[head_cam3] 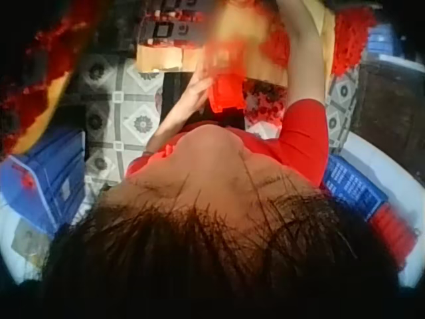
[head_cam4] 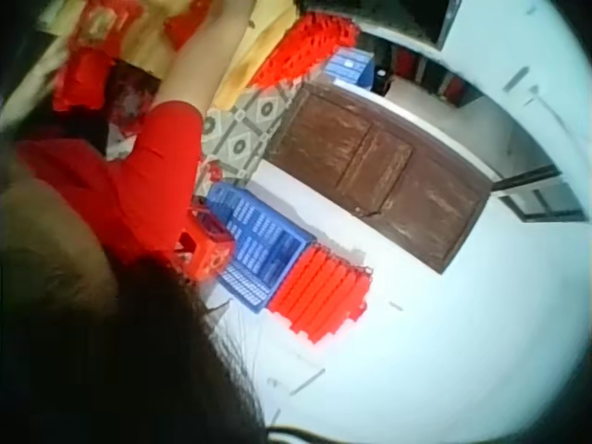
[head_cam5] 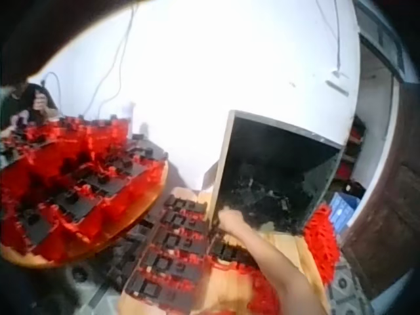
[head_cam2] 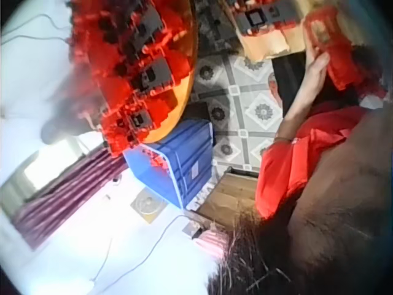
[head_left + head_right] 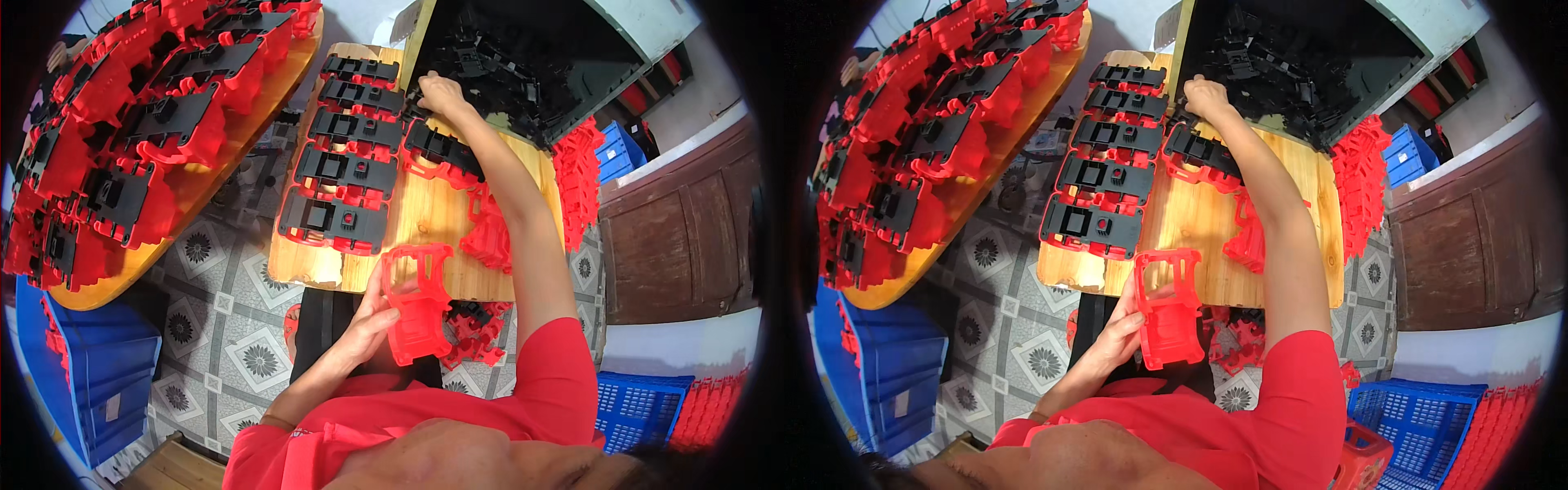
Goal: The person assembles plastic units by fitting black plastic components into red plastic frames by hand and arranging the assembled pieces in rows on the wooden table.
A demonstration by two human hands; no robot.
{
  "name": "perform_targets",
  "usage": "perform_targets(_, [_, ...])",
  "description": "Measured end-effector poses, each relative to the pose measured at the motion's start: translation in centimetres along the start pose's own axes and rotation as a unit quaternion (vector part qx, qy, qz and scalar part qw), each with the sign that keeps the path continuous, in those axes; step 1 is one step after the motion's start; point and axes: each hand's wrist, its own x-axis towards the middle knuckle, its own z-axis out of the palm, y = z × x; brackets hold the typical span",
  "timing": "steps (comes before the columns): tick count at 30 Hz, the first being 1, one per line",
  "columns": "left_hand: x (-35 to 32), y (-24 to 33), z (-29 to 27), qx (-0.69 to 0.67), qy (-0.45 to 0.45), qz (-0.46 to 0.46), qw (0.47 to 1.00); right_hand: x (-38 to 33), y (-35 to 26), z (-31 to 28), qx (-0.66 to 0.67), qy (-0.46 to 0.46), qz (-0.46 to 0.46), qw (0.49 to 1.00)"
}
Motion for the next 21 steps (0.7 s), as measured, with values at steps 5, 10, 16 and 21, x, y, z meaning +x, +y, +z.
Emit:
perform_targets(5, [0.4, 0.0, 0.0, -0.019, -0.012, -0.014, 1.0, -3.3, 0.7, -0.6, 0.001, -0.018, 0.134, 0.991])
perform_targets(10, [-0.1, -0.1, 0.3, -0.018, -0.013, -0.024, 0.999, -9.6, 7.4, -1.6, 0.365, 0.011, 0.252, 0.896])
perform_targets(16, [-1.2, -0.9, 0.4, -0.03, -0.006, -0.049, 0.998, -23.9, 15.6, 4.3, 0.8, 0.0, 0.273, 0.535])
perform_targets(21, [-1.3, -1.2, 0.7, -0.031, -0.016, -0.077, 0.996, -31.0, 17.4, 6.4, 0.682, -0.023, 0.424, 0.596])
